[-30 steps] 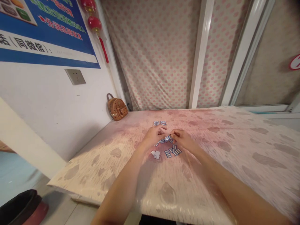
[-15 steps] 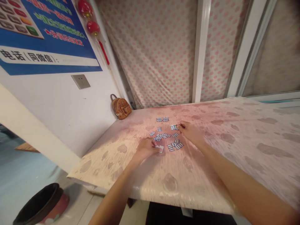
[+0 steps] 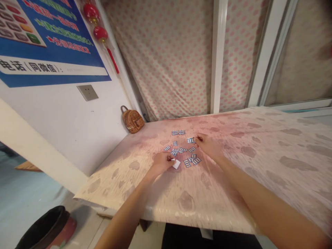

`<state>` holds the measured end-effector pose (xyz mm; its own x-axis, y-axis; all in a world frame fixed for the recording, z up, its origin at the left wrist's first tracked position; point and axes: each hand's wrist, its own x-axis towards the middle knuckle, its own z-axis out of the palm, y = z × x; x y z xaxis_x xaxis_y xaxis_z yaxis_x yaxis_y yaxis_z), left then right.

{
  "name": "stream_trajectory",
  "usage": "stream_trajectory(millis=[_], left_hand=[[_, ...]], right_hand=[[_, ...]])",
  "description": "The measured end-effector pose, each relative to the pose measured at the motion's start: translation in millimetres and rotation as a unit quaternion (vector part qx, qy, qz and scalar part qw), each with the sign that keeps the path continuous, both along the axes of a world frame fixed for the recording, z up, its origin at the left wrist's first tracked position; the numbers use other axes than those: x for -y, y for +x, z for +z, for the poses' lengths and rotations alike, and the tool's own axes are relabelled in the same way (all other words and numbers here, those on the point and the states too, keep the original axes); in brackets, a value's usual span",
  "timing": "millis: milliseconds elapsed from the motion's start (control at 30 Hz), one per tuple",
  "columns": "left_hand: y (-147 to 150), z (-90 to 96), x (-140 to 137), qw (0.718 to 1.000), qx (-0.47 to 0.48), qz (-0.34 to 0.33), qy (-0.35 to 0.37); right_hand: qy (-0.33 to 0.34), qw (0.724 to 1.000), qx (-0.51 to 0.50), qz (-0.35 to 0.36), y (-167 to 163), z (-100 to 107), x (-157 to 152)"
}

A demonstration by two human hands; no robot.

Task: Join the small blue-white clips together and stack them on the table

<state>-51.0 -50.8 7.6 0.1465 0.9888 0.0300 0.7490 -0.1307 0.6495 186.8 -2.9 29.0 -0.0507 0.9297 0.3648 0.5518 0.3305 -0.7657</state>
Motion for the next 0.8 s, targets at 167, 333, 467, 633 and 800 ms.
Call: stream_trajectory(millis=[167, 333, 467, 633, 800], left_hand=[[1, 13.4, 4, 0.983, -0.066, 0.019, 0.170], [-10, 8.9, 40, 0.970, -0.129, -0.156, 0.137], [-12, 0.3, 68, 0.968, -0.171, -0.165, 0.079], [-5, -3.5, 71, 0.965, -0.198, -0.167, 0.039], [-1, -1.7, 42, 0.970, -0.174, -0.149, 0.087]], right_hand=[[-0.010, 1.000, 0.003, -0.004, -1, 4, 3], [-0.020, 0.999, 0.009, -0.023, -1, 8, 5], [-0.002, 1.000, 0.017, -0.020, 0, 6, 3], [-0.004, 0.999, 0.021, -0.025, 0, 4, 2], [0.024, 0.999, -0.006, -0.035, 4, -2, -3]])
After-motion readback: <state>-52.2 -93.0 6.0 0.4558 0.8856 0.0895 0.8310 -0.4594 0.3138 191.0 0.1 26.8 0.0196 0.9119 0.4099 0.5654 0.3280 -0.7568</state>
